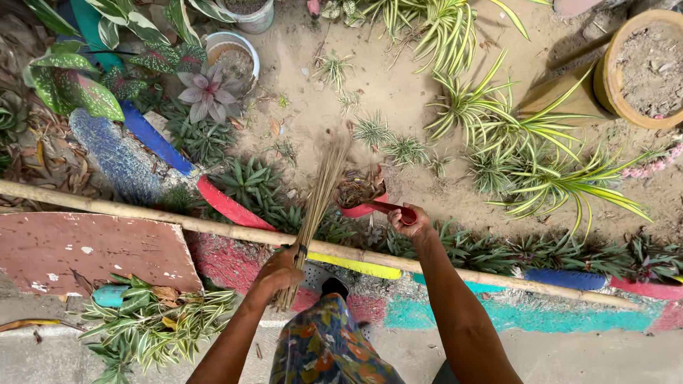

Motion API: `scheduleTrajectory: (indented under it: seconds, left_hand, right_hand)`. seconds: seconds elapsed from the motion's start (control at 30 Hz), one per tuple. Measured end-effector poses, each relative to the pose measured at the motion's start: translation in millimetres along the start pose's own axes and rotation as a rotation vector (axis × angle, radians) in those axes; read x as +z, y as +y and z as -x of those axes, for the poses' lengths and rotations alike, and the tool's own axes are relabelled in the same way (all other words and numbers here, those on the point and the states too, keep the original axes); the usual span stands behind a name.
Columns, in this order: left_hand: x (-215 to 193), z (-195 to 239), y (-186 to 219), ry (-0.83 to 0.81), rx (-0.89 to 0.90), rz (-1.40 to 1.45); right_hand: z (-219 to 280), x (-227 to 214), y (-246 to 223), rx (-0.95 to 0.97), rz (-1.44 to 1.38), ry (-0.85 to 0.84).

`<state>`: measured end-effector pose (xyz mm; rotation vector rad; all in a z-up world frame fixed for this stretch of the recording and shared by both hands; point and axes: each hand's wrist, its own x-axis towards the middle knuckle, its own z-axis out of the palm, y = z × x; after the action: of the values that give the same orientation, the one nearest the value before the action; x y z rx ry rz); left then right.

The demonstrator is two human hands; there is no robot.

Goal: The person sweeps dry leaves and debris from a garden bed into a dustpan using a broom and then deposits them into a black bin. They also pick up larger piles of green leaves and plant cuttings by hand and place them into the bin.

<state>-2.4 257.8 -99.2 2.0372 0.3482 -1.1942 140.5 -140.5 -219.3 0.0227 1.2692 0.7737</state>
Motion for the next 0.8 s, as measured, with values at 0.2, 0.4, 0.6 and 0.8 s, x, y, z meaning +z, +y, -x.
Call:
scheduleTrajectory:
  seconds: [0.2, 0.4, 0.6, 0.8]
  left_hand:
    - [-33, 165, 72, -0.213, -0.224, -0.104]
    - [-58, 197, 94, -0.124, -0.28, -0.11]
    - [-12, 12, 71, 0.183, 0.025, -0.046]
    - [108, -105, 69, 0.231, 0.114, -0.075]
  right_hand:
    - [-31, -1, 4, -0.241, 0.079, -0.166]
    - [-18, -50, 5, -0.06, -0.068, -0.201]
    - [55, -136, 2, -0.138, 0.081, -0.234]
    - [107, -203, -53, -0.125, 0.178, -0.289]
